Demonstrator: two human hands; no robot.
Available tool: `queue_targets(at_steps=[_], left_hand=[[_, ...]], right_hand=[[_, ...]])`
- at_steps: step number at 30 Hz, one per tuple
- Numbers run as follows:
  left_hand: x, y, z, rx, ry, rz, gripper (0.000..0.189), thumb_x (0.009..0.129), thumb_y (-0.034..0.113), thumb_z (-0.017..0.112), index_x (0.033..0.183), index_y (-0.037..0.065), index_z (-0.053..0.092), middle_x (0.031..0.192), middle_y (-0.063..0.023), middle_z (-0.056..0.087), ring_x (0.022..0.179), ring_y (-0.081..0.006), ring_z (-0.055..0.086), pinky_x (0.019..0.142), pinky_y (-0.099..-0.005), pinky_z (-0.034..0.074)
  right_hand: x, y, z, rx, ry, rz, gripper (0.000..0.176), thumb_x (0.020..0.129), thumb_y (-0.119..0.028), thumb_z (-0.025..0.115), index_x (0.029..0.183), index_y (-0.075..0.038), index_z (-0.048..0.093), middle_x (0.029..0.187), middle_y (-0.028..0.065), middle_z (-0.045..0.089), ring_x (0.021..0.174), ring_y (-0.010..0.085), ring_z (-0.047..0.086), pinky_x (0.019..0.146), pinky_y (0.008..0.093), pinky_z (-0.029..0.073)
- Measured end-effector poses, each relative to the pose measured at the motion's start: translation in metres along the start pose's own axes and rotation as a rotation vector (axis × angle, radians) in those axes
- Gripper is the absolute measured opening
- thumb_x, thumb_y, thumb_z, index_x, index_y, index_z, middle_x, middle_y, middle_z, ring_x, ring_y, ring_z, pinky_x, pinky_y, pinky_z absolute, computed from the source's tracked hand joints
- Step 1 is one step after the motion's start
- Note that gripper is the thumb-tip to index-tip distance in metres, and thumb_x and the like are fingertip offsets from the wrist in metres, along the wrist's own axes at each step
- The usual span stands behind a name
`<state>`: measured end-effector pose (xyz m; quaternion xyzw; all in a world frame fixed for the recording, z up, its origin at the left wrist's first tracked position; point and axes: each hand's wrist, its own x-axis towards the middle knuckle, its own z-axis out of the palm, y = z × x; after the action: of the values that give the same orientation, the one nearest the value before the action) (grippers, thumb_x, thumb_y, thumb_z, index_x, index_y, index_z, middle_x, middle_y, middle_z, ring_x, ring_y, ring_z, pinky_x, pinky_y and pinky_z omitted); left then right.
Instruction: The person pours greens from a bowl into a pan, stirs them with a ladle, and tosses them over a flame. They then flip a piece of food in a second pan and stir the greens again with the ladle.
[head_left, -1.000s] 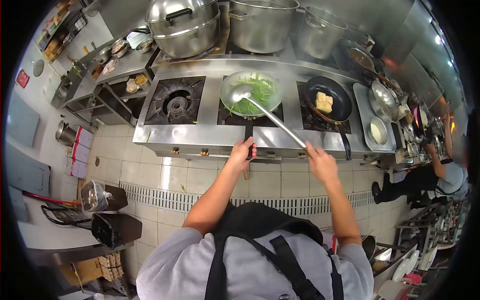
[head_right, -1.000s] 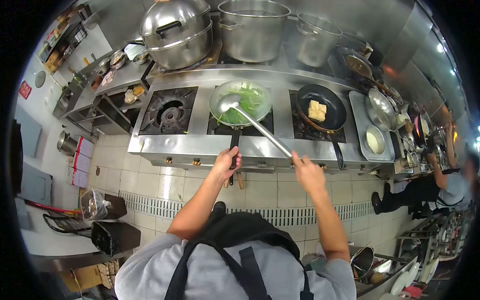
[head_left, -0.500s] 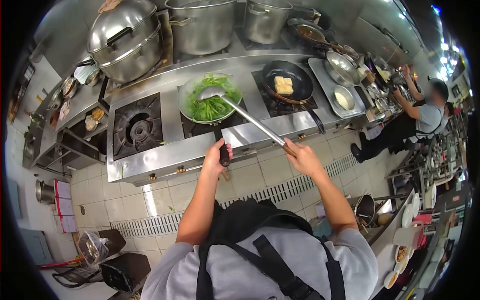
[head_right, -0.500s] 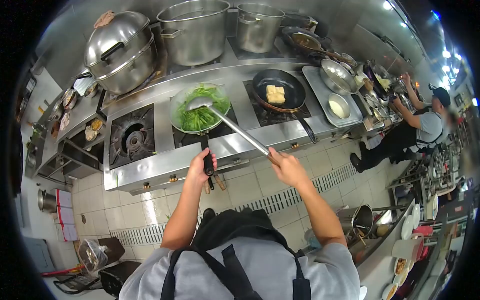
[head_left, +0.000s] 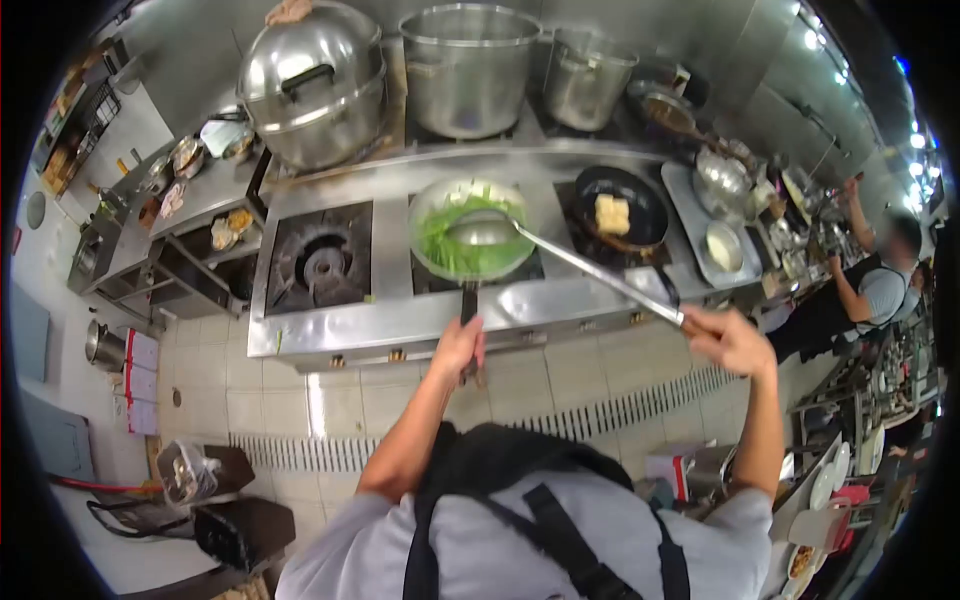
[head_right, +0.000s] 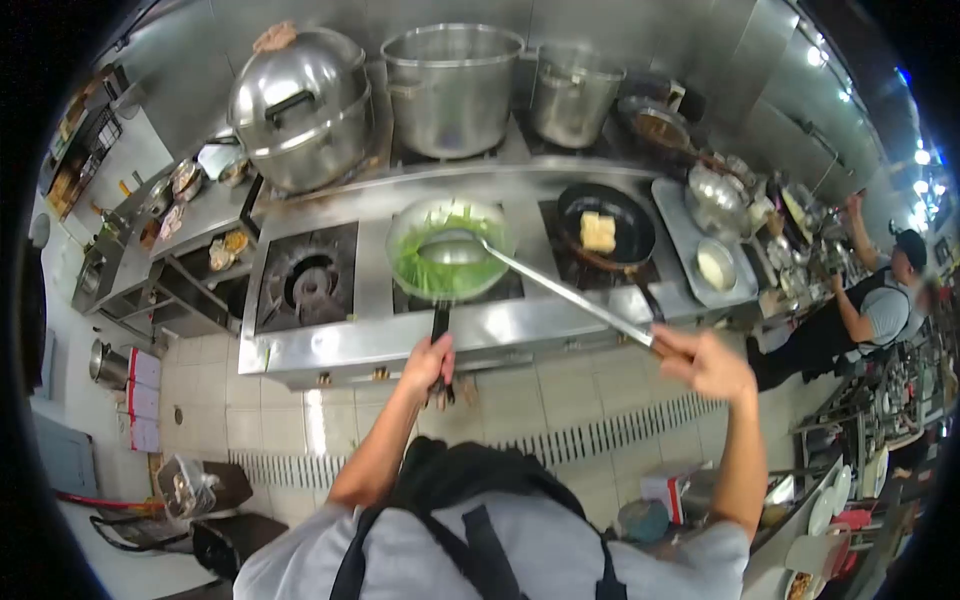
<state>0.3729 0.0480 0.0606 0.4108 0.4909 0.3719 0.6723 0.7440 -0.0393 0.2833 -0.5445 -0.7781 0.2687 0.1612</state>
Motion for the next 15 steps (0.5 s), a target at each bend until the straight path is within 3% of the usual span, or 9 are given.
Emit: queue_targets(at_steps=[1,5,6,8,9,10,12,14,15], left_hand=[[-0.01,-0.006,-0.001,-0.006,0.009,0.007,0.031,0.093,0.029,0.048,0.072,0.006,0.045,0.05,-0.0027,0.043,0.039,-0.0136,0.042,0.037,-0.0282,0.034],[-0.02,0.002,0.001,-0.1,0.04,-0.037,0.029,0.093,0.028,0.05,0.074,0.006,0.045,0.054,-0.0023,0.045,0.039,-0.0129,0.043,0.038,-0.0279,0.036],[-0.02,0.002,0.002,-0.082,0.038,-0.033,0.029,0.093,0.027,0.049,0.074,0.006,0.045,0.054,-0.0022,0.045,0.039,-0.0128,0.043,0.038,-0.0276,0.037],[-0.021,0.005,0.005,-0.097,0.023,-0.027,0.03,0.093,0.029,0.05,0.074,0.006,0.045,0.054,-0.0021,0.045,0.039,-0.0128,0.043,0.039,-0.0269,0.037],[-0.026,-0.009,-0.001,-0.031,-0.021,-0.052,0.034,0.094,0.029,0.046,0.07,0.005,0.045,0.05,-0.0034,0.045,0.039,-0.0145,0.044,0.037,-0.0296,0.037],[-0.042,0.0,0.004,-0.224,0.02,-0.065,0.03,0.093,0.028,0.051,0.072,0.007,0.046,0.054,-0.0021,0.045,0.04,-0.0125,0.043,0.037,-0.0275,0.037],[-0.043,0.003,-0.001,-0.22,0.027,-0.075,0.027,0.092,0.026,0.051,0.075,0.006,0.045,0.055,-0.0017,0.045,0.041,-0.0114,0.042,0.036,-0.0272,0.037],[-0.023,0.004,-0.005,-0.129,0.02,-0.034,0.025,0.092,0.026,0.053,0.08,0.006,0.044,0.058,-0.0009,0.045,0.041,-0.0105,0.042,0.037,-0.0264,0.038],[-0.011,0.009,-0.001,-0.237,0.08,-0.056,0.026,0.092,0.027,0.053,0.081,0.005,0.043,0.058,-0.0013,0.045,0.042,-0.0106,0.042,0.039,-0.026,0.038]], right_hand=[[0.001,-0.007,-0.009,-0.033,-0.094,0.224,0.05,0.077,-0.011,0.063,0.125,-0.004,0.051,0.069,0.0201,0.054,0.054,0.0193,0.05,0.059,0.0324,0.044],[0.01,-0.038,-0.033,-0.218,-0.189,0.142,0.049,0.076,-0.013,0.062,0.123,-0.004,0.053,0.067,0.0208,0.055,0.054,0.0291,0.054,0.057,0.0339,0.043],[0.019,-0.029,-0.027,-0.179,-0.153,-0.013,0.048,0.076,-0.013,0.062,0.121,-0.002,0.053,0.072,0.0223,0.057,0.057,0.0315,0.055,0.059,0.0352,0.044],[0.028,-0.047,-0.032,-0.255,-0.238,0.132,0.047,0.076,-0.012,0.062,0.121,0.0,0.053,0.079,0.0226,0.06,0.062,0.0334,0.057,0.061,0.036,0.045],[0.023,-0.028,-0.032,-0.198,-0.183,-0.105,0.047,0.076,-0.012,0.062,0.121,-0.001,0.053,0.083,0.0224,0.061,0.066,0.0348,0.058,0.064,0.0366,0.046],[0.023,-0.062,-0.048,-0.304,-0.28,0.111,0.047,0.076,-0.011,0.062,0.121,-0.001,0.053,0.086,0.0227,0.062,0.07,0.0355,0.06,0.066,0.0368,0.047],[0.02,-0.054,-0.059,-0.234,-0.327,0.132,0.048,0.076,-0.012,0.062,0.121,-0.001,0.053,0.085,0.0228,0.062,0.071,0.0354,0.06,0.067,0.0367,0.047],[0.032,-0.047,-0.05,-0.192,-0.273,0.008,0.048,0.076,-0.013,0.061,0.122,-0.002,0.053,0.08,0.0228,0.062,0.068,0.0341,0.06,0.066,0.0363,0.046],[0.04,-0.063,-0.047,-0.312,-0.293,0.109,0.049,0.077,-0.014,0.061,0.123,-0.002,0.052,0.077,0.0223,0.062,0.068,0.0334,0.06,0.065,0.0361,0.046]])
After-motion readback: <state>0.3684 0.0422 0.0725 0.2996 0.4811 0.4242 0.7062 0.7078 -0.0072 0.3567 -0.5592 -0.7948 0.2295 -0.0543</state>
